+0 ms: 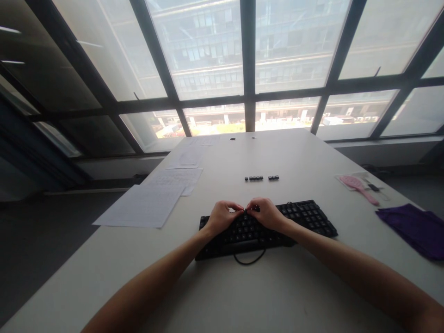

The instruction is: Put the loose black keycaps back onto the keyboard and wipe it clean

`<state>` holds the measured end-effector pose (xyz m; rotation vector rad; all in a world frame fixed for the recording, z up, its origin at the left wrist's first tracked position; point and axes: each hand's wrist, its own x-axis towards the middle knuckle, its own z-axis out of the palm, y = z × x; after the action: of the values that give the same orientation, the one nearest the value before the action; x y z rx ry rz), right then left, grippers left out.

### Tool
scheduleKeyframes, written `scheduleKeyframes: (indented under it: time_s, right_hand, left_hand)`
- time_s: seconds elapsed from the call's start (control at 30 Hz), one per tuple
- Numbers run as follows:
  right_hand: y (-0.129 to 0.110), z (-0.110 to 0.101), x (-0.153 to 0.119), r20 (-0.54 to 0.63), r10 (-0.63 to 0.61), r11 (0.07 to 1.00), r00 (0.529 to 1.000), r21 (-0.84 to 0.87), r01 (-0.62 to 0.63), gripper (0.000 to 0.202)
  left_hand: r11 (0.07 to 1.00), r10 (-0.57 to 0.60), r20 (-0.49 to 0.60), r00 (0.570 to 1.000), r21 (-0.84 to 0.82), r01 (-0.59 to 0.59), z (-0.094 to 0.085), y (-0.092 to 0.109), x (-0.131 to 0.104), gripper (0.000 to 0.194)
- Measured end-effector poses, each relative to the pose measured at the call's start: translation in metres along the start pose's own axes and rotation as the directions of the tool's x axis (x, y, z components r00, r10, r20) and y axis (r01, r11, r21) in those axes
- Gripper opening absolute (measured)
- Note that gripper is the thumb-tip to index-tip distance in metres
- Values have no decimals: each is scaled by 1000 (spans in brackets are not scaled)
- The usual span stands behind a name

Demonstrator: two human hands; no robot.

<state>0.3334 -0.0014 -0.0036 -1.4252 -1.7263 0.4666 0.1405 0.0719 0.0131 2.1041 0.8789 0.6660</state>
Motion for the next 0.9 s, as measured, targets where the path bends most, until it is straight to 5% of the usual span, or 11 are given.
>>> scheduleKeyframes:
  time_s: [0.27,0.43,0.63,0.77,0.9]
  right_hand:
    - [-4,-2,-4,76,-137,983,988,-112,145,16]
    - [-12,-5,-11,123,-128,948,984,-275,158,16]
    - [-15,-4,-14,125,-103,935,987,-326,139,16]
    - [-7,-12,-1,142,-53,966,988,-242,87,15]
    - [12,-31,39,19,33,943,999,-331,-25,16]
  left_hand:
    - [982,114,37,993,146,-118,-2,1,-3,10]
    - [901,187,119,975,375,-219,-4,9,-10,20]
    - [872,208,133,969,424,-246,-1,11,-14,22]
    - [926,158,109,981,329,-186,-7,9,6,20]
    - [945,84,2,996,316,-81,-12,2,58,19]
